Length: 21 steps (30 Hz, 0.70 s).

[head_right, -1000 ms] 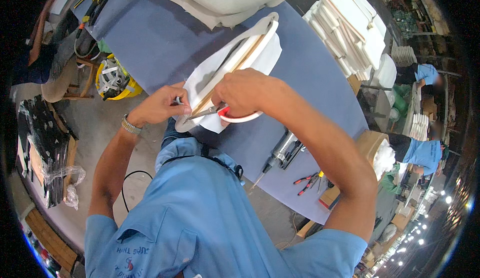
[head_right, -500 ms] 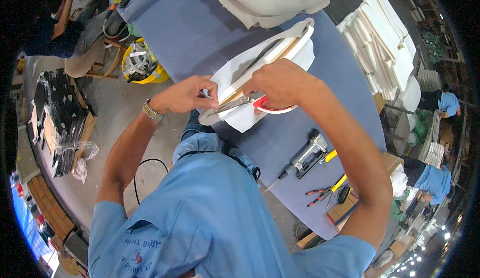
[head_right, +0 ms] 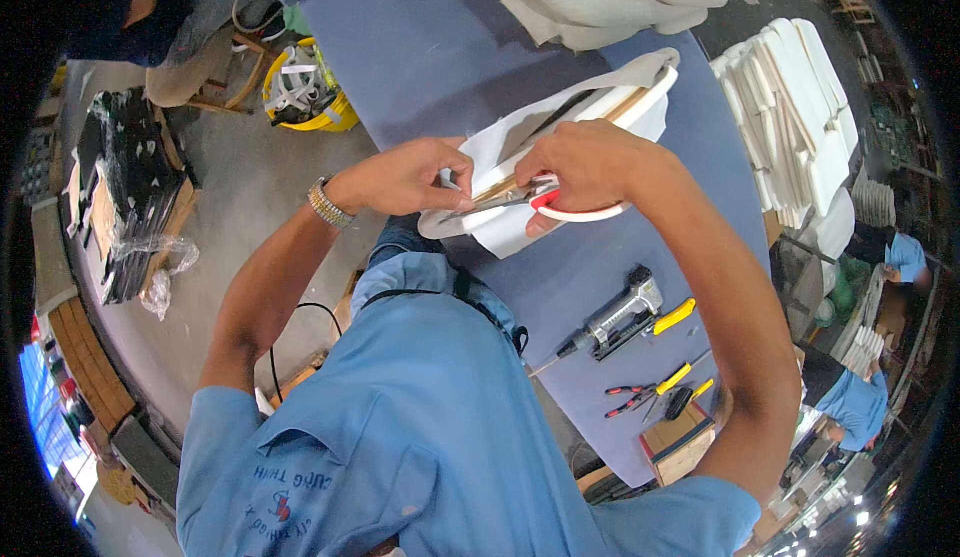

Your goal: The person assembles cushion covers by inserting foam inserts, aligning edges, and securing them with a staple gun. They trim excess fabric with scissors and stack the finished cushions on the table.

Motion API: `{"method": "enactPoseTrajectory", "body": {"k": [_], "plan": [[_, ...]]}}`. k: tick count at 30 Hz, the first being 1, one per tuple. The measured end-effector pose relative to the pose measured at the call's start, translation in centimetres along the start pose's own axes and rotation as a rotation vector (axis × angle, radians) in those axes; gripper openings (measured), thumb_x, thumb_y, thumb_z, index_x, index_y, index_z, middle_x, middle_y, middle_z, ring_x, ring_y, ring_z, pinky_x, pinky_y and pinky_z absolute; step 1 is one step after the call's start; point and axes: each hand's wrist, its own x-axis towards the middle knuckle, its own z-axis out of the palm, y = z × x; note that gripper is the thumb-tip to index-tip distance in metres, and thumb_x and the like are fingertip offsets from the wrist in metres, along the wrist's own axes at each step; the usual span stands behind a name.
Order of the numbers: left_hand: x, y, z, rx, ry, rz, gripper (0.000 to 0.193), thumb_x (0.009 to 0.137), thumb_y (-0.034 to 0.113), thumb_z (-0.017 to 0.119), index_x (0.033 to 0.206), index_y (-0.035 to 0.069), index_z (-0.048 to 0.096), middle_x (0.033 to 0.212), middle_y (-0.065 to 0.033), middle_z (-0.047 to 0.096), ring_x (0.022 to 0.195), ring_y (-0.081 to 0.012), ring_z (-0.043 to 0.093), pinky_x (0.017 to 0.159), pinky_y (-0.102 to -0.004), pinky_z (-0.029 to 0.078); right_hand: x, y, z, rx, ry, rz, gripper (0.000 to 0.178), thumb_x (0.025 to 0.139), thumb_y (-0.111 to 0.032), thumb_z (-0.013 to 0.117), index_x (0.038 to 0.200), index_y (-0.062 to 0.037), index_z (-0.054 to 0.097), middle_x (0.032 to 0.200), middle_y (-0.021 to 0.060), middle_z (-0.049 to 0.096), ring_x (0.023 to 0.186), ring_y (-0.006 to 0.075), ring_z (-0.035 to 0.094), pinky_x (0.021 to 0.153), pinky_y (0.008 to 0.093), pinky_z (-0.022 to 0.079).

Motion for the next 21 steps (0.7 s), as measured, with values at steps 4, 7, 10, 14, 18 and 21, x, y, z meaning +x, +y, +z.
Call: {"method": "enactPoseTrajectory", "body": {"k": [4, 7, 10, 14, 18, 21], "plan": [[0.0, -1.1, 0.6, -0.054, 0.020, 0.041, 0.022, 0.090, 0.022, 0.076, 0.089, 0.001, 0.068, 0.093, -0.0083, 0.060, 0.089, -0.0176, 0.055, 0.075, -0.0336, 0.044, -0.1, -0.8, -0.2, -0.040, -0.046, 0.018, 0.050, 0.071, -0.048, 0.088, 0.107, -0.0145, 0.077, 0.087, 0.0140, 0.074, 0.093, 0.0363, 0.070, 0.085, 0.0460, 0.052], [-0.1, -0.5, 0.3, -0.047, 0.020, -0.003, 0.023, 0.089, 0.022, 0.077, 0.089, 0.001, 0.068, 0.093, -0.0085, 0.061, 0.090, -0.0174, 0.055, 0.076, -0.0335, 0.044, -0.1, -0.7, 0.6, -0.084, -0.012, -0.005, 0.045, 0.074, -0.046, 0.086, 0.104, -0.0133, 0.076, 0.083, 0.0144, 0.074, 0.090, 0.0367, 0.070, 0.083, 0.0467, 0.051], [-0.2, -0.6, 0.0, -0.049, 0.019, -0.007, 0.024, 0.089, 0.023, 0.077, 0.089, 0.001, 0.069, 0.091, -0.0080, 0.063, 0.089, -0.0170, 0.056, 0.077, -0.0329, 0.044, -0.4, -0.9, 1.0, -0.120, 0.031, -0.023, 0.042, 0.077, -0.045, 0.084, 0.099, -0.0115, 0.074, 0.080, 0.0133, 0.072, 0.087, 0.0363, 0.070, 0.079, 0.0478, 0.050], [0.0, -1.9, -0.1, -0.121, 0.050, 0.011, 0.026, 0.091, 0.026, 0.076, 0.091, 0.000, 0.070, 0.087, -0.0061, 0.066, 0.087, -0.0147, 0.057, 0.078, -0.0320, 0.044, -0.9, -1.8, 1.2, -0.130, 0.050, 0.025, 0.041, 0.077, -0.045, 0.083, 0.101, -0.0127, 0.074, 0.082, 0.0132, 0.073, 0.087, 0.0359, 0.070, 0.079, 0.0480, 0.051], [0.1, -2.0, -0.3, -0.177, 0.052, -0.061, 0.028, 0.093, 0.027, 0.075, 0.092, 0.000, 0.070, 0.084, -0.0041, 0.068, 0.084, -0.0112, 0.057, 0.077, -0.0308, 0.044, -1.3, -1.5, 1.0, -0.123, 0.116, 0.033, 0.042, 0.076, -0.046, 0.084, 0.103, -0.0145, 0.073, 0.087, 0.0114, 0.073, 0.089, 0.0348, 0.070, 0.079, 0.0471, 0.052], [0.4, -2.6, -0.2, -0.185, 0.049, 0.022, 0.029, 0.093, 0.028, 0.075, 0.092, 0.000, 0.070, 0.083, -0.0035, 0.069, 0.082, -0.0097, 0.055, 0.074, -0.0306, 0.044, -1.2, -1.9, -0.1, -0.164, 0.058, 0.066, 0.045, 0.074, -0.047, 0.085, 0.103, -0.0148, 0.073, 0.090, 0.0100, 0.073, 0.091, 0.0338, 0.070, 0.079, 0.0467, 0.052]]}}
